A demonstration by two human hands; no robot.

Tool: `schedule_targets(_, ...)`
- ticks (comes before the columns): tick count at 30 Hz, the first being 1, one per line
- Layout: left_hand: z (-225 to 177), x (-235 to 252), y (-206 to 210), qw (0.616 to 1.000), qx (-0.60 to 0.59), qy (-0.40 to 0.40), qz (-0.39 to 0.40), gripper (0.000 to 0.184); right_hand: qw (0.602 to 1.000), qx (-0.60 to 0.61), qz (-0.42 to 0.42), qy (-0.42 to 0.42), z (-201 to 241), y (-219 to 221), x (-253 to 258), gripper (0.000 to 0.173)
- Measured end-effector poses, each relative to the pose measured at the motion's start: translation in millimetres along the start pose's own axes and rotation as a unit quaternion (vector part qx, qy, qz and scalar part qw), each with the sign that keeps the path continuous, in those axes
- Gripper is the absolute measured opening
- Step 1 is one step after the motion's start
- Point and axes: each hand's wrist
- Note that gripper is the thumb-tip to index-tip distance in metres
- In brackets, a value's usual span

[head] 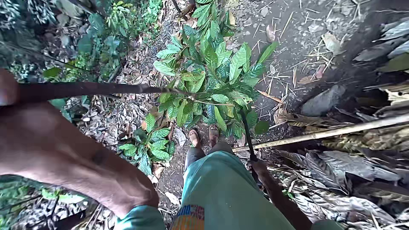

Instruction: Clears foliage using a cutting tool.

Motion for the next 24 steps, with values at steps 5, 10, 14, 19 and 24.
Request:
schedule_targets(5, 33.6, -16.8, -65.6, 0.996, -0.071, -0.053, 0.02, 0.034, 0.982, -0.186, -0.033, 0.013, 4.0, 5.9, -10.3, 0.031)
schedule_targets(10, 52.4, -10.7, -37.2, 0.993, -0.096, -0.005, -0.072, 0.039, 0.943, -0.33, -0.045, 0.008, 10.5, -5.6, -6.2, 0.035)
schedule_targets(14, 103.6, -25.2, -5.1, 0.987, -0.115, 0.054, -0.099, 0.038, 0.924, -0.38, -0.045, 0.004, 11.9, -12.1, 5.9, 0.039)
schedule_targets(19, 247.4, -112.2, -1.3, 0.999, -0.043, 0.021, -0.005, 0.034, 0.932, -0.361, -0.007, 0.03, 42.5, 18.6, 18.3, 0.041)
schedule_targets(24, 320.6, -280.5, -74.6, 0.962, 0.145, -0.206, 0.104, 0.035, 0.979, -0.18, 0.094, -0.028, 125.5, 102.3, 16.5, 0.021)
Point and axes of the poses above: each hand's wrist, its own x-axis towards the middle knuckle, its own y-axis out of the palm, z = x × y, and after that the axes turned 13 degrees about y, right-handed
